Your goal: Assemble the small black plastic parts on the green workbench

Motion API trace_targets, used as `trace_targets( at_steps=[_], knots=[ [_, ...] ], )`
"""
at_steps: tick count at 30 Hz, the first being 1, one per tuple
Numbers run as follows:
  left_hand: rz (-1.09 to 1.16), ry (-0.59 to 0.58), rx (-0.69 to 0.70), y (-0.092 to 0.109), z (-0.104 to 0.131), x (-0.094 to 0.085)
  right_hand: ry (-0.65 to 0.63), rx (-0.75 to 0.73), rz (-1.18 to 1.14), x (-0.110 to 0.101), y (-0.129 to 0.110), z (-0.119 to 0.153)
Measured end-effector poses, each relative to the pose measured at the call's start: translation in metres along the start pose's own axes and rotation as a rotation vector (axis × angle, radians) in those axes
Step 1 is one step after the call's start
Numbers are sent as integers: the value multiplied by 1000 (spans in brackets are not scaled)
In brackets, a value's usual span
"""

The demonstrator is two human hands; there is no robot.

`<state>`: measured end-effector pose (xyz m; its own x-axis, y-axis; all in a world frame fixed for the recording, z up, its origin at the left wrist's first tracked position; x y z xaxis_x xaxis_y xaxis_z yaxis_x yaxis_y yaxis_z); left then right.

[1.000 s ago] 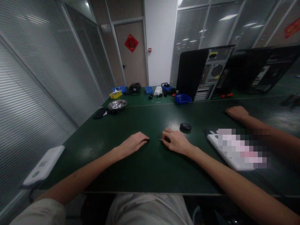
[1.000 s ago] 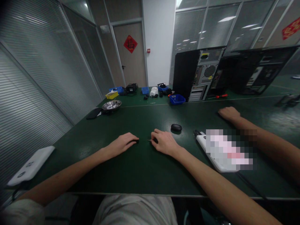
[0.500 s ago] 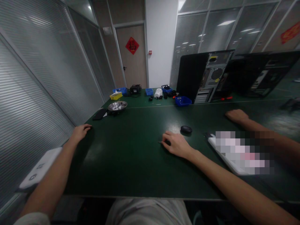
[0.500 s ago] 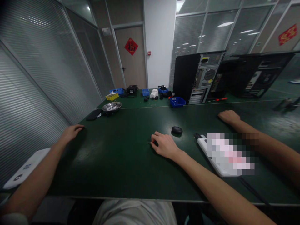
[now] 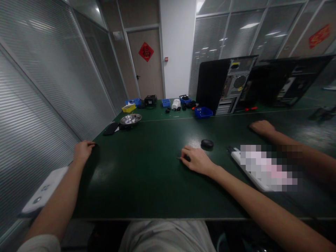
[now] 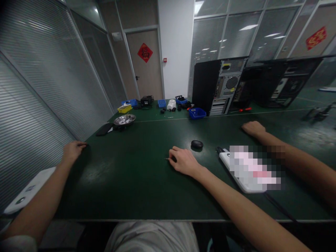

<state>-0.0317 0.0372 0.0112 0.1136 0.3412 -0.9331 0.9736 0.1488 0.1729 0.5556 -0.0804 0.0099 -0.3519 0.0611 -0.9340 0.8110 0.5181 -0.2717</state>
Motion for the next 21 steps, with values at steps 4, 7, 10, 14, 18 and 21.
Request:
trace_targets(
  at_steps=[4,7,10,14,18,21],
  knots=[
    [-23,36,19,3,1,0,13,0,6,2,1,0],
    [-40,55,26,4,3,-1,17,1,4,3,2,-1],
    [-60,58,31,6,5,-2,9,8,1,3,2,-2],
    [-90,62,24,11,7,-5,8,12,-8,0,0,-2],
    [-107,58,-7,15,8,-8,8,8,-14,0,-1,-1],
    [-109,58,-49,18,10,-11,9,4,-10,1,0,-1]
  ],
)
Point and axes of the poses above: each hand's wrist, its own z-axis away from the middle knuckle, its own x-axis out of the palm, y = z × x, the point moved 3 cm from there along -z, towards the middle knuckle, and after that the axes turned 1 degree about x, right-handed, at the moved point
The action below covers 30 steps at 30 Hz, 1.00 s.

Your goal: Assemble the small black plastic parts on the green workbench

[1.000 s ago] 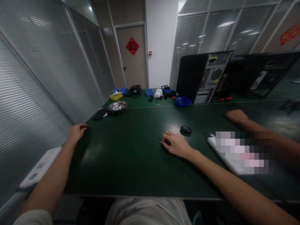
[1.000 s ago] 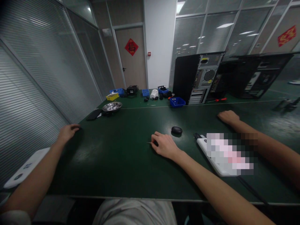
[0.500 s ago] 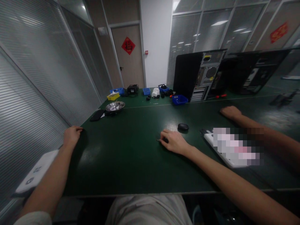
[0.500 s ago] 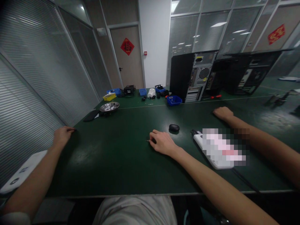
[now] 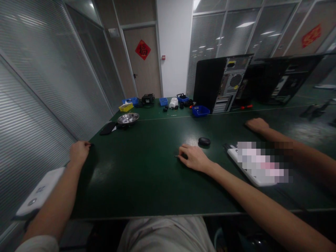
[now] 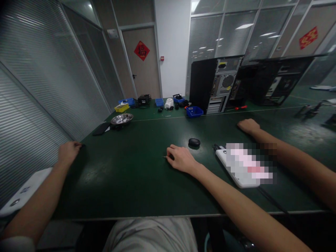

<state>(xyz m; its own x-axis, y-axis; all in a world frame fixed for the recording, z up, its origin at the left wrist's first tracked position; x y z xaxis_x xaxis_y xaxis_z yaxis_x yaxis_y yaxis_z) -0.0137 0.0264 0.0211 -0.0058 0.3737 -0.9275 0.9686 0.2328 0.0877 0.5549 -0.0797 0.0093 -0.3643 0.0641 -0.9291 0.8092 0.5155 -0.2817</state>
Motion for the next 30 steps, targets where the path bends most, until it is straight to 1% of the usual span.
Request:
trace_targets(
  at_steps=[5,9,11,14,16,18,20,21,22,23,24,25,26,28,30],
  knots=[
    [17,3,-62,-1,5,-4,2,9,9,1,1,0],
    [44,35,-111,1,5,-1,-15,14,-1,0,0,0],
    [91,31,-83,8,3,4,-23,14,-4,-1,-1,0],
    [141,-41,-40,17,-1,14,-29,15,-13,-3,-2,0],
    [138,-81,-45,20,-2,18,-32,20,-15,-3,-2,0],
    [176,-82,-28,24,-3,18,-31,23,-14,-4,-2,0],
    [236,-71,16,36,-2,15,-27,23,-16,-5,-2,0],
    [271,-65,50,47,0,13,-23,24,-16,-5,-2,0],
    [315,-62,96,61,5,10,-20,24,-16,-5,-2,0],
    [364,-69,148,80,12,7,-21,24,-18,-5,-2,0],
    [436,-89,221,103,22,4,-21,22,-22,-4,-2,0],
    [532,-127,308,129,35,1,-18,21,-28,-4,-2,1],
    [631,-189,393,158,52,-2,-13,16,-39,-3,-3,1],
    [796,-328,603,215,91,-8,4,-4,-69,-1,-6,2],
    [884,-445,810,264,130,-13,16,-40,-100,1,-10,2]
  ],
)
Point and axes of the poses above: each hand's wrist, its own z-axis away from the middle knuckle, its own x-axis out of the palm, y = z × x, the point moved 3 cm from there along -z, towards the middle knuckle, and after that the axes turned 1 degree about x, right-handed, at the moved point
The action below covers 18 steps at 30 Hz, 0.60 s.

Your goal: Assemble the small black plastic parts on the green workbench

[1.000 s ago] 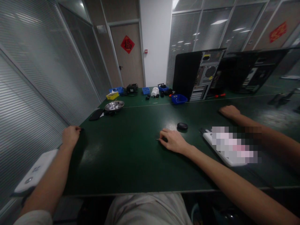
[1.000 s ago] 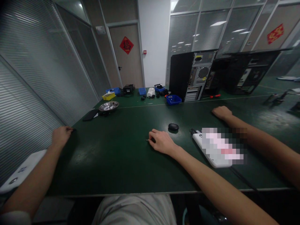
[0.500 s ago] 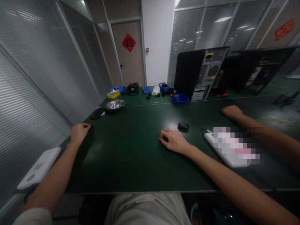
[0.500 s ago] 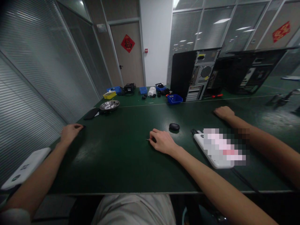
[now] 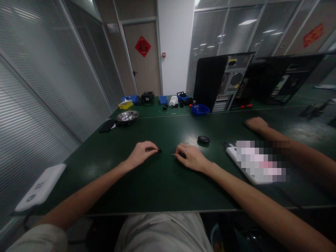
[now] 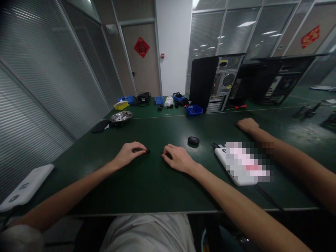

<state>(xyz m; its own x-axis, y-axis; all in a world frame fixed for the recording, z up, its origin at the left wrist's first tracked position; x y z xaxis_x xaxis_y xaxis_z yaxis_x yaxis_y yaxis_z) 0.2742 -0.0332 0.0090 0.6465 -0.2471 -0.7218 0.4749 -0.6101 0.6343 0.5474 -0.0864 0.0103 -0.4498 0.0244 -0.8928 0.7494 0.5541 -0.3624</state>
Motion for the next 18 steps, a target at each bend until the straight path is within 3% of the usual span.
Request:
trace_targets(
  at_steps=[2,4,13,18],
  knots=[
    [48,-59,72,23,-6,31,10,-31,-5,3,-3,0],
    [54,-60,64,31,-7,45,3,-47,5,5,-5,1],
    [52,-6,13,23,-1,42,-20,-24,56,8,-6,0],
    [49,-34,36,23,0,43,-23,-26,61,10,-8,-1]
  ],
)
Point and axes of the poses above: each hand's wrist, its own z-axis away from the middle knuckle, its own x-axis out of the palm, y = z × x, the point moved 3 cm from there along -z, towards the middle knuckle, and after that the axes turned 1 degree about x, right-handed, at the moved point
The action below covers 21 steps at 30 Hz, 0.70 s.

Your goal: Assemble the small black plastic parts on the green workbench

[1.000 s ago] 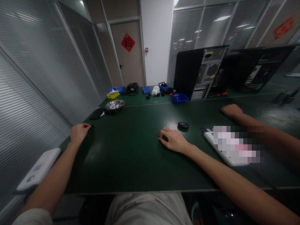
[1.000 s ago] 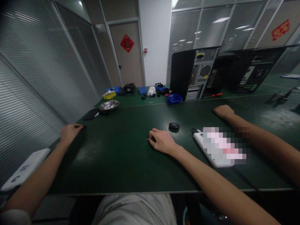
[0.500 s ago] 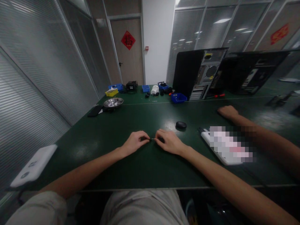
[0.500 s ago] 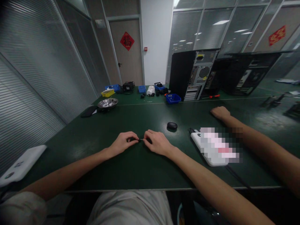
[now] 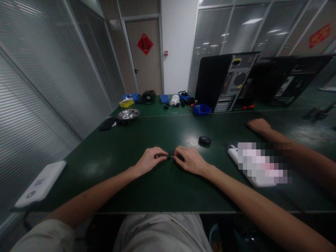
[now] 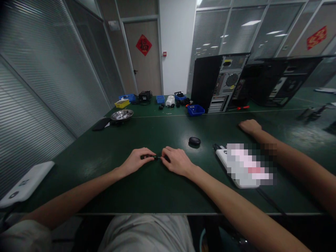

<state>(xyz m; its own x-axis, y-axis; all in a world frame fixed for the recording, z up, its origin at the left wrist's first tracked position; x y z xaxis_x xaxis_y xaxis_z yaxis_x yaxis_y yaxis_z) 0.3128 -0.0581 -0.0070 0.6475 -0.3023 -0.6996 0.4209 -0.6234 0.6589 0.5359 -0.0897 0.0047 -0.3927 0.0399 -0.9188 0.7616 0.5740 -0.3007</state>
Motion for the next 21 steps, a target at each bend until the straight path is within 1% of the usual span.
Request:
trace_targets(
  at_steps=[5,8,12,16,21],
  knots=[
    [50,24,33,-1,1,0,0,-1,-20,0,-3,0],
    [67,34,42,0,1,2,7,-26,-47,1,-5,0],
    [52,50,44,1,0,3,13,-44,-43,4,-6,0],
    [20,35,60,4,-1,5,19,-40,-10,7,-7,0],
    [45,47,70,3,-1,4,14,-30,-16,9,-7,-1]
  ],
)
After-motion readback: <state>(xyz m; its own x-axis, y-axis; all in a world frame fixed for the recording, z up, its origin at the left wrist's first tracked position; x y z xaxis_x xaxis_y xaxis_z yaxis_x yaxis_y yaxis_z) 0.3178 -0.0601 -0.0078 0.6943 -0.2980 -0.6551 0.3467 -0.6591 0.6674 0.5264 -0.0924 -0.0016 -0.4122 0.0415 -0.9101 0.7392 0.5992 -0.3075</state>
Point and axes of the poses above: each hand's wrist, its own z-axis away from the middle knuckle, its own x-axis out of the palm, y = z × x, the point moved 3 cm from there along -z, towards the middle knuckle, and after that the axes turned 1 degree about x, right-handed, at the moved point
